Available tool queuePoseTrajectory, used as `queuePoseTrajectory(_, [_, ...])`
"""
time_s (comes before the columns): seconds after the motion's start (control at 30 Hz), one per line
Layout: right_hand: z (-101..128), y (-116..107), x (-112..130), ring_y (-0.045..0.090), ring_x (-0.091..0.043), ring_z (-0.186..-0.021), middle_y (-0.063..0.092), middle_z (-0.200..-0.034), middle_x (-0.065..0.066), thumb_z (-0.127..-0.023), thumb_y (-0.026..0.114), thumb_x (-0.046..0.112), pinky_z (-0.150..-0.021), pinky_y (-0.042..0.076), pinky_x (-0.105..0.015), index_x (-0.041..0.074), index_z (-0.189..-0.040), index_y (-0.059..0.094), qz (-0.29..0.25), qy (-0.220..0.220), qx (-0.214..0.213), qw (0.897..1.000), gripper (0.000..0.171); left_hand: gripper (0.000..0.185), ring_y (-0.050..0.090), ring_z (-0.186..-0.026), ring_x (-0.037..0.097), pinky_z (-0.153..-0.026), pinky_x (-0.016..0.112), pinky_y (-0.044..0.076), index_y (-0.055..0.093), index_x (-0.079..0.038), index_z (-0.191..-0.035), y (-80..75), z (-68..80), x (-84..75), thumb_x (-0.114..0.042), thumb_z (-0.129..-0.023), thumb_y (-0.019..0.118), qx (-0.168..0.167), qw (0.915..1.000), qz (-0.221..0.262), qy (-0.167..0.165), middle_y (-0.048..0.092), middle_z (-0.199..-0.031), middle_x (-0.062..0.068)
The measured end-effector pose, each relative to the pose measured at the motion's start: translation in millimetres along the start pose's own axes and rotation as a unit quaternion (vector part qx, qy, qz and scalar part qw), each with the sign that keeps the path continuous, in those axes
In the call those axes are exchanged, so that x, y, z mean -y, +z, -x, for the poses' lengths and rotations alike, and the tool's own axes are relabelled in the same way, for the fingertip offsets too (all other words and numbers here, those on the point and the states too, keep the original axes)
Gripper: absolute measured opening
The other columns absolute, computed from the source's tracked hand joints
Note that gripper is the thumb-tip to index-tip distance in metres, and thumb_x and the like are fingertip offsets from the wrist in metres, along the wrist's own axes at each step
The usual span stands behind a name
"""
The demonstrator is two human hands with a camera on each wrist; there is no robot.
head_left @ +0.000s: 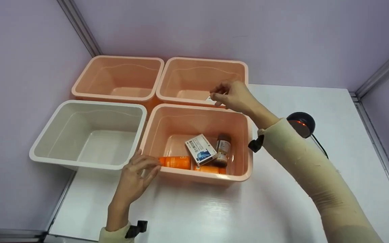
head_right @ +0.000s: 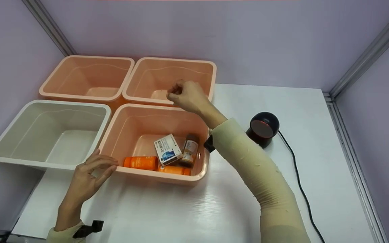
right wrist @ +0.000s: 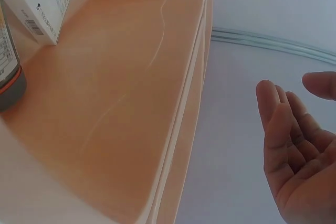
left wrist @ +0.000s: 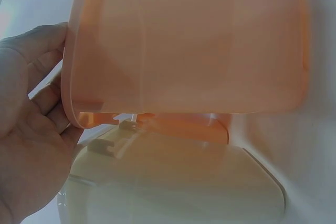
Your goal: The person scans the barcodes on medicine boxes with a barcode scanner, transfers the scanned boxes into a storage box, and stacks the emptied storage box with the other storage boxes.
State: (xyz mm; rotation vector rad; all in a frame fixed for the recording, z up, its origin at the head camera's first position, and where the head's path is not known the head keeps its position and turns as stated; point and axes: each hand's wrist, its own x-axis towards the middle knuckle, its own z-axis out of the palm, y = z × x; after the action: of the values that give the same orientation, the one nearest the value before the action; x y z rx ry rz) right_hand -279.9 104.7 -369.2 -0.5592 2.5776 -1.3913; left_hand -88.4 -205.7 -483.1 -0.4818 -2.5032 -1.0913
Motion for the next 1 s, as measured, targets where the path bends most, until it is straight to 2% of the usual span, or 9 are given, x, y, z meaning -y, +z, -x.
queuePoseTrajectory(0.17, [-1.6, 14.3, 6.5, 0.069, -0.027, -0.08, 0.067, -0.094, -0.014, -0.088, 0.064, 0.027, -0.052, 0.056, -0.023, 0.013, -0.099, 0.065, 0.002, 0.007, 0.017, 1.0, 0.018, 0.009, 0.063, -0.088, 0.007, -0.12, 0.037, 0.028, 0.072, -0.021, -0.091, 0.3, 2.4, 0.8, -0.027, -0.085, 0.069, 0.001, 0.9999, -0.011, -0.003, 0.067, -0.089, -0.012])
queuePoseTrajectory(0.43, [-3.6, 32.3, 12.5, 0.069, -0.023, -0.074, 0.066, -0.084, -0.002, -0.087, 0.063, 0.027, -0.052, 0.055, -0.024, 0.016, -0.095, 0.066, 0.052, -0.024, 0.042, 0.997, 0.014, 0.011, 0.062, -0.097, 0.011, -0.12, 0.035, 0.027, 0.072, -0.02, -0.089, 0.2, 1.9, -0.2, -0.029, -0.085, 0.069, 0.007, 0.9998, -0.015, -0.014, 0.066, -0.091, -0.012])
queuePoseTrajectory(0.63, [-4.5, 45.2, 11.6, 0.067, -0.012, -0.066, 0.067, -0.081, 0.003, -0.086, 0.063, 0.03, -0.054, 0.053, -0.024, 0.019, -0.094, 0.066, 0.091, -0.036, 0.053, 0.994, 0.014, 0.012, 0.062, -0.094, 0.01, -0.121, 0.036, 0.027, 0.072, -0.019, -0.091, -0.3, 1.6, -0.4, -0.029, -0.085, 0.069, 0.01, 0.9998, -0.008, -0.013, 0.066, -0.091, -0.011])
queuePoseTrajectory(0.8, [-6.3, 55.5, 8.0, 0.065, -0.009, -0.061, 0.067, -0.078, 0.002, -0.085, 0.063, 0.027, -0.061, 0.055, -0.024, 0.016, -0.091, 0.066, 0.101, -0.049, 0.069, 0.991, 0.013, 0.013, 0.062, -0.091, 0.009, -0.121, 0.037, 0.027, 0.072, -0.019, -0.091, -0.3, 1.3, -0.5, -0.03, -0.085, 0.069, 0.009, 0.9998, -0.005, -0.014, 0.067, -0.091, -0.01])
queuePoseTrajectory(1.0, [-7.0, 67.3, 1.5, 0.063, -0.01, -0.057, 0.07, -0.074, -0.004, -0.086, 0.063, 0.027, -0.061, 0.054, -0.025, 0.016, -0.089, 0.067, 0.125, -0.049, 0.09, 0.987, 0.012, 0.012, 0.062, -0.091, 0.01, -0.121, 0.035, 0.027, 0.072, -0.02, -0.091, 0.0, 1.6, 0.2, -0.029, -0.085, 0.069, 0.008, 0.9999, -0.004, -0.015, 0.067, -0.09, -0.01])
